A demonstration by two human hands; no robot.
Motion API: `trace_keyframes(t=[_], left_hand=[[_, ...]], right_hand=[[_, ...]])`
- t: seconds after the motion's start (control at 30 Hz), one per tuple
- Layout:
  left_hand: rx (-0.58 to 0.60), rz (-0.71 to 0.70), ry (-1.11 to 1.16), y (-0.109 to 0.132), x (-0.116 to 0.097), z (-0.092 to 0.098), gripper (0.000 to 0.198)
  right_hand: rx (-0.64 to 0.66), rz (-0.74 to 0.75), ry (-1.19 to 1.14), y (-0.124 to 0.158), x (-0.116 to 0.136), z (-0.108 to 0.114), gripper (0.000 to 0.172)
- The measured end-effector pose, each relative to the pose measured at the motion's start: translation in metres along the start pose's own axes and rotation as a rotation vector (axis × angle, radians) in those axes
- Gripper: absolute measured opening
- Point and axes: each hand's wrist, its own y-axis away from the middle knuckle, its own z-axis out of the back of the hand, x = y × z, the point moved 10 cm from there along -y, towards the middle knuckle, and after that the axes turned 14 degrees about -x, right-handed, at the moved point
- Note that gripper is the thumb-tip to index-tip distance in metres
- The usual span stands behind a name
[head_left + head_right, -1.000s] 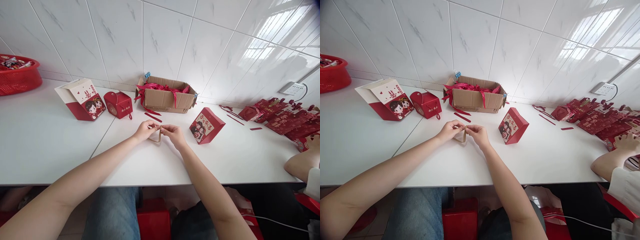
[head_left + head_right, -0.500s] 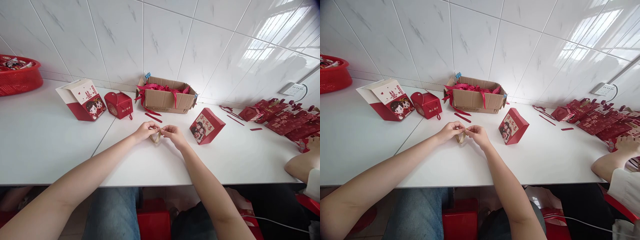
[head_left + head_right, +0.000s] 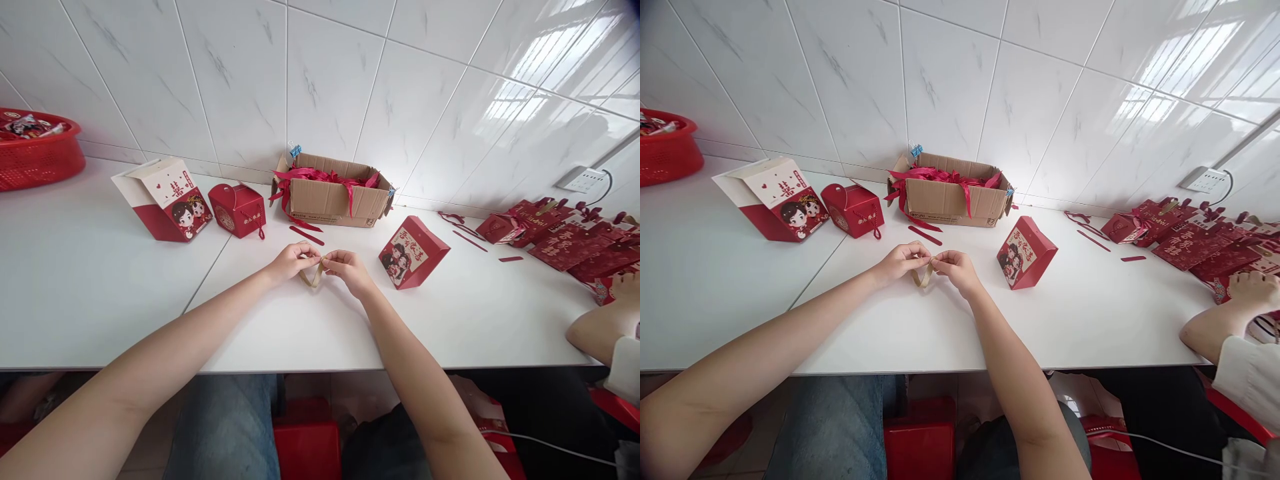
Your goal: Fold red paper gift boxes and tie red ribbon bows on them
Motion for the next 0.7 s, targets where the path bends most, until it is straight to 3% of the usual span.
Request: trace_keyframes(t=[0.27, 0.57, 0.63, 0.7], left_hand=[[0.066, 0.108, 0.185, 0.003, 0.004, -0.006, 0.028], [-0.080, 0.214, 0.392, -0.006, 0.019, 0.007, 0.031], [-0.070, 0.207, 0.364, -0.008, 0.022, 0.006, 0.033], [-0.048, 0.192, 0.320, -0.009, 0.023, 0.004, 0.034]], right_hand=[[0.105, -0.034, -0.182, 0.007, 0.006, -0.007, 0.031], [0.275, 0.048, -0.236, 0.015, 0.021, -0.015, 0.027], [0.243, 0.122, -0.190, 0.018, 0.032, -0.010, 0.025], [0.124, 0.263, -0.101, 0.027, 0.051, 0.008, 0.021]])
